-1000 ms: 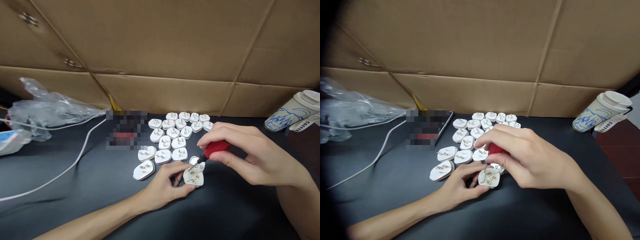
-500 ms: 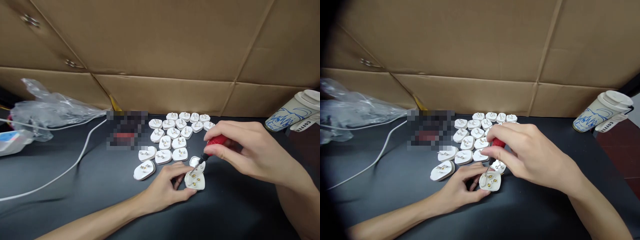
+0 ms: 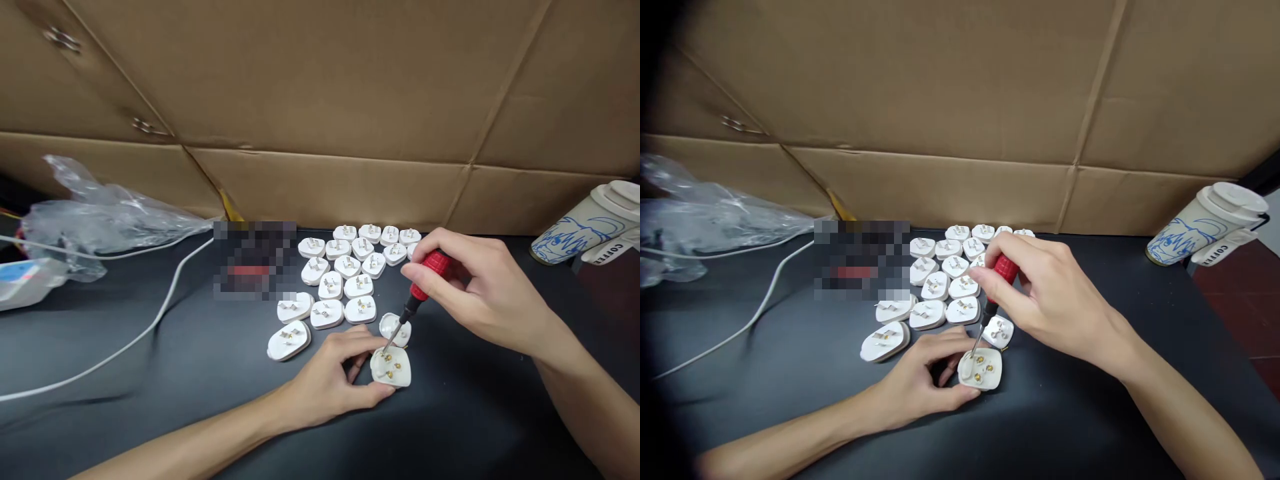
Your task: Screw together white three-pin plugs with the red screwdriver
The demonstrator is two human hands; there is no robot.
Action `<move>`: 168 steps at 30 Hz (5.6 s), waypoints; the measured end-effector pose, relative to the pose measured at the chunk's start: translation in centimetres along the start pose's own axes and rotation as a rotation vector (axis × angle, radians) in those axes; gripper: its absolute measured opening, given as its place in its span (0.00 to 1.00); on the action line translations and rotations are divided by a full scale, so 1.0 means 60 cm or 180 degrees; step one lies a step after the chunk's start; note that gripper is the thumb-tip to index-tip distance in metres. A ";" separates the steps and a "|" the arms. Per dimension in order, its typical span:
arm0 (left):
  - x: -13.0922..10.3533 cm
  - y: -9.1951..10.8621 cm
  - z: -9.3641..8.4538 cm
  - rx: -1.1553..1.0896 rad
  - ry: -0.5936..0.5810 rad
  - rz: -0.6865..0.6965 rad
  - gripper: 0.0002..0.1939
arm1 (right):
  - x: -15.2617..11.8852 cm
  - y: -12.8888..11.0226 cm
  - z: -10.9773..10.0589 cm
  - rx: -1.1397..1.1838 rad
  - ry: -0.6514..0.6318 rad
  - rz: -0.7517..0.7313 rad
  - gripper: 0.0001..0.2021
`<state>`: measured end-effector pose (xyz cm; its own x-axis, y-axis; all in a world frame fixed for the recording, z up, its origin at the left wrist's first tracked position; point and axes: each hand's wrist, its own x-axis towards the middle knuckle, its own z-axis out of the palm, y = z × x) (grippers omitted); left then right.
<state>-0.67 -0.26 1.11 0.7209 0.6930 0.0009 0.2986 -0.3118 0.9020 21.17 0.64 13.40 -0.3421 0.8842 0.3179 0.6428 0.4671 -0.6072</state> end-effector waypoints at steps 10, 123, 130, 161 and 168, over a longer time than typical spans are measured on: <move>0.004 -0.003 0.000 -0.0204 0.0098 -0.0068 0.10 | -0.003 0.001 -0.026 0.0364 -0.0524 -0.0302 0.08; -0.002 -0.005 0.007 -0.0010 -0.0137 0.0788 0.16 | 0.012 0.027 -0.022 0.0436 -0.1575 0.0109 0.05; -0.003 -0.009 0.003 -0.0020 -0.0059 0.0918 0.18 | 0.001 0.022 -0.055 0.1066 -0.0721 0.0560 0.06; -0.007 -0.013 0.008 -0.0356 0.0022 0.0855 0.25 | 0.010 0.023 -0.042 0.1390 -0.0694 0.0948 0.10; -0.007 -0.014 0.007 -0.0384 -0.0032 0.0846 0.25 | 0.011 0.021 -0.044 0.1330 -0.0679 0.0959 0.10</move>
<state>-0.96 -0.58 0.18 0.7703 0.5906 0.2404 0.0222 -0.4016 0.9156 23.56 1.82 14.74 -0.3444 0.9379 -0.0424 0.4219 0.1143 -0.8994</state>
